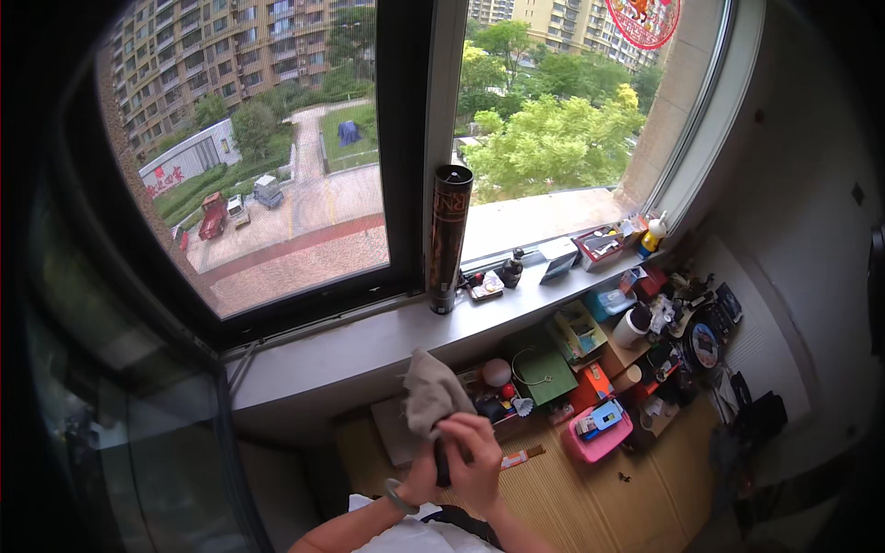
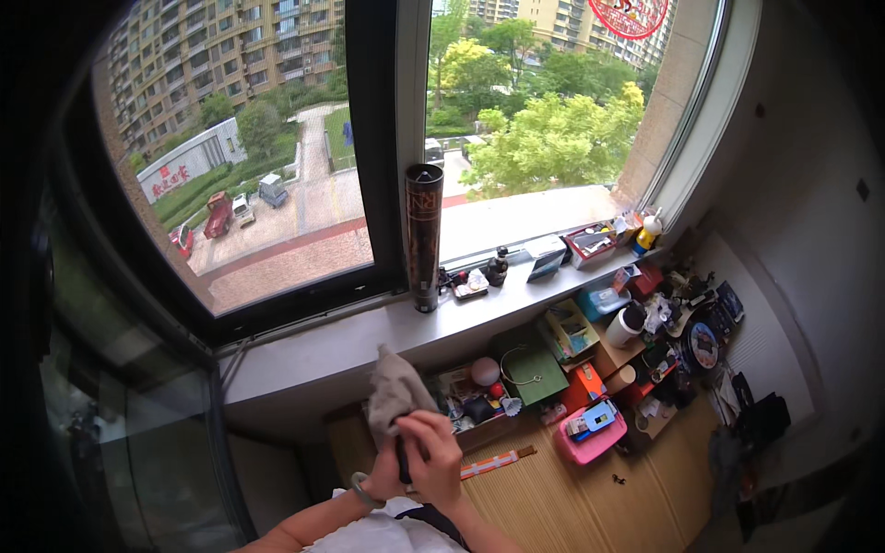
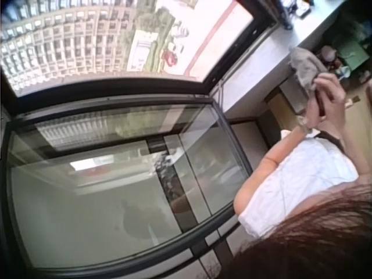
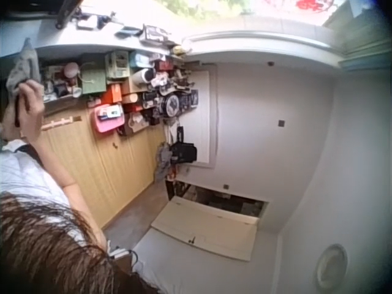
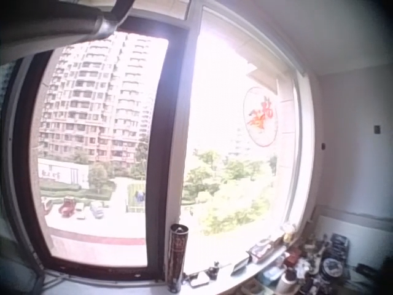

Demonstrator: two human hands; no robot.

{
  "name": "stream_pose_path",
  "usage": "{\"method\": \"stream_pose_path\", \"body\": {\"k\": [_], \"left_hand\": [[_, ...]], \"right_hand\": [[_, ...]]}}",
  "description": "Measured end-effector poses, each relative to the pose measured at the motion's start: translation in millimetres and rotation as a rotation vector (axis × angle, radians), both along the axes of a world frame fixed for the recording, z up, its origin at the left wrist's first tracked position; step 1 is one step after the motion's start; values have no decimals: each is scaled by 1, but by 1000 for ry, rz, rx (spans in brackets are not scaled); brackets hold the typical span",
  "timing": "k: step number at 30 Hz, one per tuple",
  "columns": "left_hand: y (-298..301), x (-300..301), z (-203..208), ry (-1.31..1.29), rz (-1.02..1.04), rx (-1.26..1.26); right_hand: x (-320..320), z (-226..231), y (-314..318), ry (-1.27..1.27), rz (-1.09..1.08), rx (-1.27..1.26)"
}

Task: The person wipes a light switch, the headboard of a bed, and a bed platform with a cloth, then cleans a long orange tube, a cylinder, a small bottle, a smartphone, and a toy rabbit on a windowsill.

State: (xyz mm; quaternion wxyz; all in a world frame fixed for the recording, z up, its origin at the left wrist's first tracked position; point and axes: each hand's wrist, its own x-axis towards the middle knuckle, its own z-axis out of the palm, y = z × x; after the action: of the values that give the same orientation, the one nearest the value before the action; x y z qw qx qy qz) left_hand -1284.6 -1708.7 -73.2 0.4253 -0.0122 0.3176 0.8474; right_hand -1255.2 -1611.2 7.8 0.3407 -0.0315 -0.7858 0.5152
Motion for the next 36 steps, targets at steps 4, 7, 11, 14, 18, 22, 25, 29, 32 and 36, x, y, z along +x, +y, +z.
{"method": "stream_pose_path", "body": {"k": [4,7,11,14,18,22,25,29,32,36], "left_hand": [[8,-2,34,51,14,-126],[10,-6,29,59,132,-174],[5,-19,9,-86,175,-67],[12,-25,29,-34,223,-96],[17,-31,-9,31,145,-21],[14,-47,-32,-76,-19,268],[24,-64,-23,-110,-115,479],[47,-66,22,108,-96,-67],[63,-72,13,74,-258,-121],[78,-76,5,67,-268,-406]], "right_hand": [[-18,-2,16,-38,-158,185],[-8,-8,8,-106,-191,275],[13,-26,-3,-178,-70,225],[24,-29,1,-248,17,50],[33,-39,18,-443,228,-346],[47,-55,45,-627,485,-783],[53,-64,90,-543,475,-729],[47,-70,122,-623,87,-712],[39,-82,117,-587,338,-520],[38,-73,112,-644,305,-673]]}}
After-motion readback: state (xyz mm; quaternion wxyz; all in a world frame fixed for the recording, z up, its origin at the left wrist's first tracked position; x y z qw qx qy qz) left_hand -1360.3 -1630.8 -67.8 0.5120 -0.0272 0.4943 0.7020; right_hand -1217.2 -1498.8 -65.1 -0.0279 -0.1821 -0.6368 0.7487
